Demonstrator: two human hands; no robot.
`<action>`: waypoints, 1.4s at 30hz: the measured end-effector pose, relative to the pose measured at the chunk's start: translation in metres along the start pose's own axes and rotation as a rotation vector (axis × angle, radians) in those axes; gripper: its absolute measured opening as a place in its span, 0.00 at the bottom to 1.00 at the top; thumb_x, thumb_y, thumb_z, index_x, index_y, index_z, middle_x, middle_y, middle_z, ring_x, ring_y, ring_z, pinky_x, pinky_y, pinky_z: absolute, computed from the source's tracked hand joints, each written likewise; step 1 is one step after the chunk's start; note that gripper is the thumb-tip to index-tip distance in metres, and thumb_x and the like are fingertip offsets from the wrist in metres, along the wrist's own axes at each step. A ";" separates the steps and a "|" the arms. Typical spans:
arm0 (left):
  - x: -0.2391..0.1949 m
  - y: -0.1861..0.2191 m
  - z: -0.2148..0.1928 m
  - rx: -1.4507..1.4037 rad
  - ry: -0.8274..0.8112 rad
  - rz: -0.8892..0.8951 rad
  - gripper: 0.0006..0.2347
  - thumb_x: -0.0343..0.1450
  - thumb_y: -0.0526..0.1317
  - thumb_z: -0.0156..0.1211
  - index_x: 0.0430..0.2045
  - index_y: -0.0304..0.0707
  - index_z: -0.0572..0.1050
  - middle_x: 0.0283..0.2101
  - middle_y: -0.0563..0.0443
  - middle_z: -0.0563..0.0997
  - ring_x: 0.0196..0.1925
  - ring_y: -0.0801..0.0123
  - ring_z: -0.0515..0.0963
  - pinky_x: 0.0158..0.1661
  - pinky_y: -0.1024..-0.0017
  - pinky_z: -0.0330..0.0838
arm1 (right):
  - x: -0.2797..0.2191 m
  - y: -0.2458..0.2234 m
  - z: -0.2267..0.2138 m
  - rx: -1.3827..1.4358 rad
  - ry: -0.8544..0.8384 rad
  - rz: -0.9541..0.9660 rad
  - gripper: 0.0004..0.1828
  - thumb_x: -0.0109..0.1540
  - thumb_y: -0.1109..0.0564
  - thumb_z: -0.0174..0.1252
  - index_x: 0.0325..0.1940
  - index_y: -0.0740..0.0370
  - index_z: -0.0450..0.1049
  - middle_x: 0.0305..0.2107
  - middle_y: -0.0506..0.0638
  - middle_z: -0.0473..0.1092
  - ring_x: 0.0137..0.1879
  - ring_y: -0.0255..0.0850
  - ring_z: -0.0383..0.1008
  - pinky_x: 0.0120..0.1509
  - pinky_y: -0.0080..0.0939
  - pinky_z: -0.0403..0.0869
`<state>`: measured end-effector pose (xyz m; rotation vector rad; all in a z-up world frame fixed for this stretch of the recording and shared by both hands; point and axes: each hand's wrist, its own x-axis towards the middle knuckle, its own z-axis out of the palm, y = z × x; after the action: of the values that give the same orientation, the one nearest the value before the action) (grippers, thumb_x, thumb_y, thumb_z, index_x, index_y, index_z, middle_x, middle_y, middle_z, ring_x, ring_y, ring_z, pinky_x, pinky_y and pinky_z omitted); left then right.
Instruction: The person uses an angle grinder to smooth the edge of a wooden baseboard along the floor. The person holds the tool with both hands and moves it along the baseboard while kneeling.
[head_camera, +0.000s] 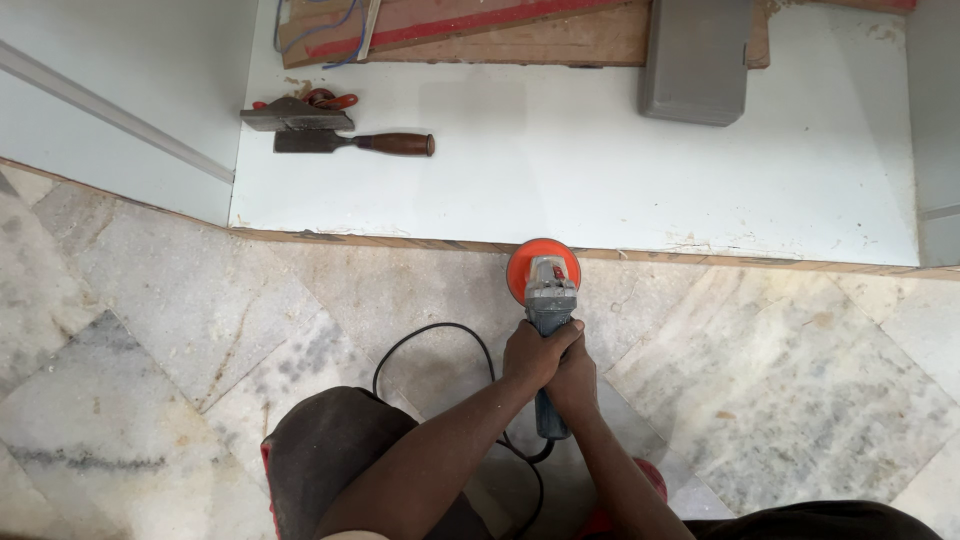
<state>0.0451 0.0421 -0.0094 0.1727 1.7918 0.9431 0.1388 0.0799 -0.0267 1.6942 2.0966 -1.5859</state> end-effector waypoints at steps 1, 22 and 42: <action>0.000 0.001 0.002 0.012 0.016 -0.002 0.32 0.61 0.63 0.63 0.37 0.25 0.77 0.35 0.38 0.85 0.36 0.57 0.87 0.39 0.65 0.80 | 0.000 0.001 -0.003 0.009 -0.007 0.014 0.38 0.56 0.47 0.63 0.65 0.61 0.59 0.42 0.64 0.78 0.50 0.57 0.81 0.50 0.53 0.76; 0.001 0.007 0.024 0.145 -0.092 0.071 0.37 0.61 0.66 0.63 0.41 0.20 0.72 0.34 0.36 0.83 0.35 0.55 0.87 0.37 0.65 0.80 | -0.007 0.021 -0.015 0.048 0.182 0.001 0.33 0.58 0.46 0.63 0.61 0.64 0.62 0.44 0.62 0.78 0.49 0.57 0.81 0.49 0.52 0.76; -0.016 -0.028 -0.124 -0.043 0.201 -0.062 0.36 0.58 0.65 0.64 0.42 0.22 0.75 0.42 0.34 0.84 0.44 0.54 0.86 0.46 0.65 0.79 | -0.020 -0.069 0.100 -0.064 -0.154 -0.136 0.35 0.57 0.46 0.62 0.63 0.60 0.58 0.40 0.65 0.79 0.47 0.60 0.81 0.48 0.55 0.77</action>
<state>-0.0442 -0.0491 0.0007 -0.0056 1.9467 0.9817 0.0423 0.0034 -0.0174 1.3899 2.2007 -1.6061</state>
